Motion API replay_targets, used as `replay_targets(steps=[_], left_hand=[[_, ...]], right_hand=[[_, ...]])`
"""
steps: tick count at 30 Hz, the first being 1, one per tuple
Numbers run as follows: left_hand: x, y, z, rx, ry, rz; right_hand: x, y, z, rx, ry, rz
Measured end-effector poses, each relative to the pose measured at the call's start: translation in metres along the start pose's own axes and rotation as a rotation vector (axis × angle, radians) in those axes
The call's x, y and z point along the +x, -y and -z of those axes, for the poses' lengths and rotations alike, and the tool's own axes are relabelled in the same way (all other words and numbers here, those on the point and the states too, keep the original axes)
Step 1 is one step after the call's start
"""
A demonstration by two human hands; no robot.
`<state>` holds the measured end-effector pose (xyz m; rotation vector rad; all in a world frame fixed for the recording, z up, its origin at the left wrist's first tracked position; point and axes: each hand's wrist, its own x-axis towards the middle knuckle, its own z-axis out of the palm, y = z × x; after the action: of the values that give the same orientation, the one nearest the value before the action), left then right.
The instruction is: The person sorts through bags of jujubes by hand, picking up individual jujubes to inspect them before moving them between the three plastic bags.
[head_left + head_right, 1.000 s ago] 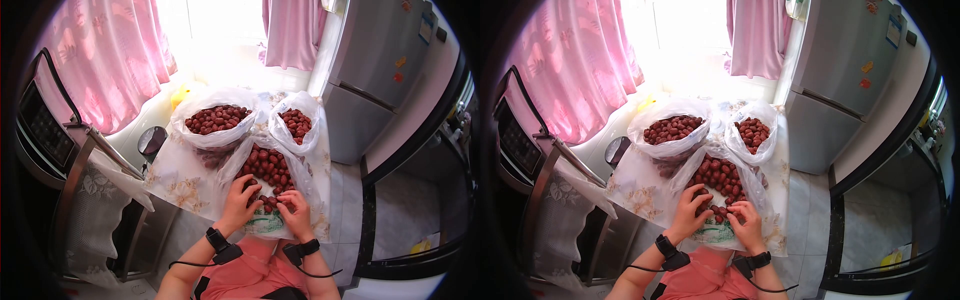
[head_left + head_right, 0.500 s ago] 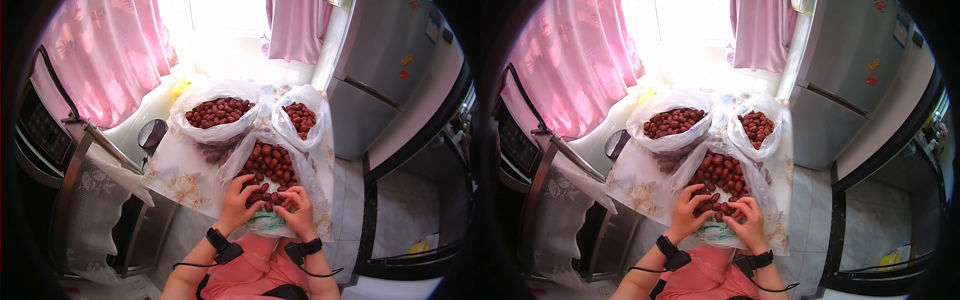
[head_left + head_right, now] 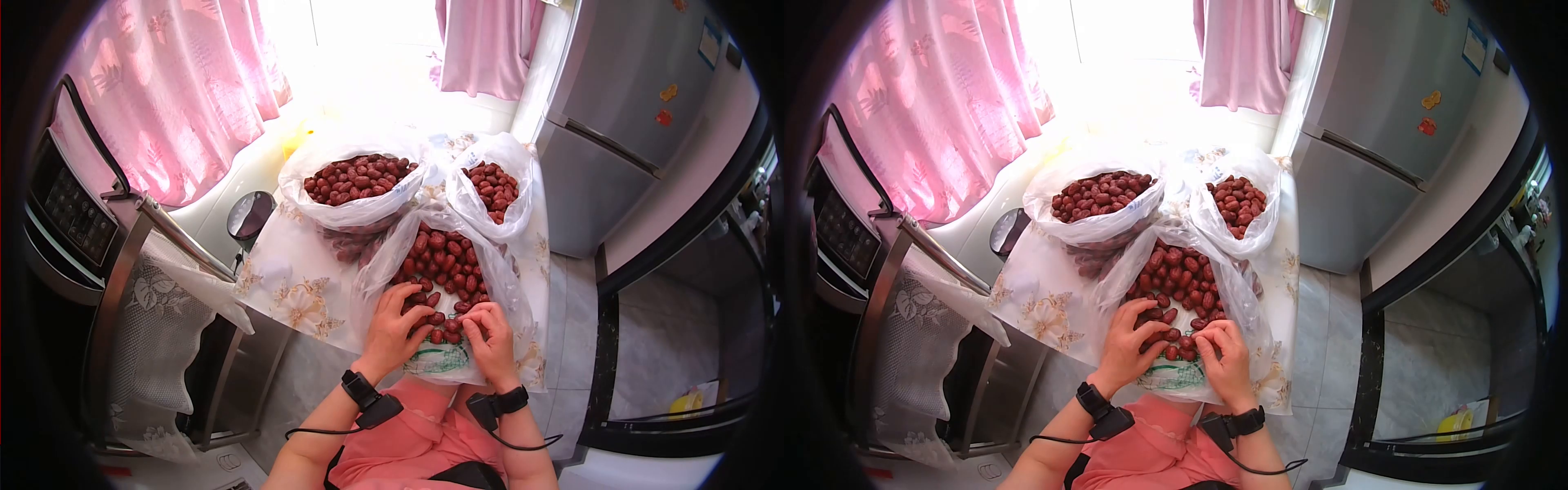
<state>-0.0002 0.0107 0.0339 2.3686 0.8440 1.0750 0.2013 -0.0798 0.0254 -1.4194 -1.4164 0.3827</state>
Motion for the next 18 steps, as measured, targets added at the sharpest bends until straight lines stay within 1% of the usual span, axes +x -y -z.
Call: replay_targets(steps=[2,4,7,11,18], left_hand=[[0.000,0.000,-0.001,0.000,-0.007,0.004],[0.000,0.000,0.000,0.003,-0.006,0.003],[-0.001,0.000,0.000,0.008,-0.005,0.001],[-0.001,0.000,-0.001,0.013,-0.007,0.003],[-0.001,0.000,-0.001,0.020,-0.008,0.006]], right_hand=[[0.001,0.006,0.001,0.009,-0.002,-0.011],[0.003,0.021,0.004,0.112,0.062,-0.131],[0.004,0.024,0.003,0.026,0.111,-0.097],[0.003,0.019,0.002,-0.006,0.115,-0.078],[0.003,0.011,0.002,0.052,0.029,-0.048]])
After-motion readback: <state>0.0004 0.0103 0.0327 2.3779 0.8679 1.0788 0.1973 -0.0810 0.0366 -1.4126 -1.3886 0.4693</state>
